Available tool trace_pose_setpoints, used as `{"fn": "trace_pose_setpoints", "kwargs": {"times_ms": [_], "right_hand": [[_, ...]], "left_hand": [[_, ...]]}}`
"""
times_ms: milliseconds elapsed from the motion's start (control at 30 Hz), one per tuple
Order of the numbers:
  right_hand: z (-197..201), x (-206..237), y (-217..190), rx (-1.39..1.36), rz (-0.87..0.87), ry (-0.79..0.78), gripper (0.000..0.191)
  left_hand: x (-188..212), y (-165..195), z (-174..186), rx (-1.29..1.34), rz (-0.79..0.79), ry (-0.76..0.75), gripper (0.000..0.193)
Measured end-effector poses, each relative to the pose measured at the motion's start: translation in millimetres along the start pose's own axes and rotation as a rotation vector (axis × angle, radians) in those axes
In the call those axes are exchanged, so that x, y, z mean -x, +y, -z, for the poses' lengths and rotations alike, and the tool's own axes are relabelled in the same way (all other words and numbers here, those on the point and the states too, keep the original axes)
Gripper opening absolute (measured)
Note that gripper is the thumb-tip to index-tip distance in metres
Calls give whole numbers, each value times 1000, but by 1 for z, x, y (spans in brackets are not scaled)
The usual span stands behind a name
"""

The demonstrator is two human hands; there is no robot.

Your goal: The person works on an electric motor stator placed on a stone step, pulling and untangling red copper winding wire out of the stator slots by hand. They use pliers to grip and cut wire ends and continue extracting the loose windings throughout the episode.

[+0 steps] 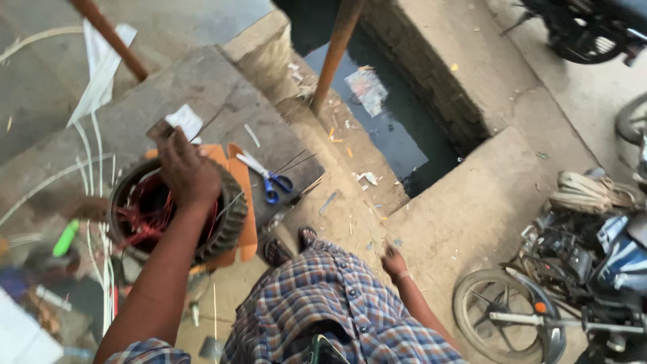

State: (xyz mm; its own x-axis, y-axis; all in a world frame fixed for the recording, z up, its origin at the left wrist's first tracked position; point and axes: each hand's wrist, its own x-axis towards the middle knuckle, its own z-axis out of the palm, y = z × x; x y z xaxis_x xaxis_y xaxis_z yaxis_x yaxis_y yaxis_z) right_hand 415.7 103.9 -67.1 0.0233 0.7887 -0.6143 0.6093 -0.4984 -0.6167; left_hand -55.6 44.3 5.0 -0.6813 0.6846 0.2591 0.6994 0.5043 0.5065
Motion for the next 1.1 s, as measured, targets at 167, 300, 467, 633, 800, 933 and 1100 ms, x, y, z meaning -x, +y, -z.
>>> {"fn": "trace_pose_setpoints", "kwargs": {"times_ms": [167, 300, 467, 633, 800, 933, 1100], "right_hand": [[-57, -46, -74, -37, 860, -189, 66], [-132, -88, -141, 442, 693, -158, 45], [-220, -118, -210, 739, 1262, -195, 38], [-266, -124, -234, 979, 1346, -256, 32], [-272, -115, -221, 708, 1498, -235, 41], [-273, -96, -203, 898, 1235, -433, 46], [-283, -78, -197, 1151, 1331, -286, 48]], "left_hand": [[59, 8, 16, 70, -123, 12, 54], [120, 14, 51, 66, -234, -37, 55], [203, 21, 89, -73, -265, -140, 47], [295, 6, 105, -235, 60, -206, 45], [383, -14, 108, -368, 461, -346, 55], [427, -26, 111, -369, 650, -403, 55], [419, -82, 120, -322, 839, -489, 49]]}}
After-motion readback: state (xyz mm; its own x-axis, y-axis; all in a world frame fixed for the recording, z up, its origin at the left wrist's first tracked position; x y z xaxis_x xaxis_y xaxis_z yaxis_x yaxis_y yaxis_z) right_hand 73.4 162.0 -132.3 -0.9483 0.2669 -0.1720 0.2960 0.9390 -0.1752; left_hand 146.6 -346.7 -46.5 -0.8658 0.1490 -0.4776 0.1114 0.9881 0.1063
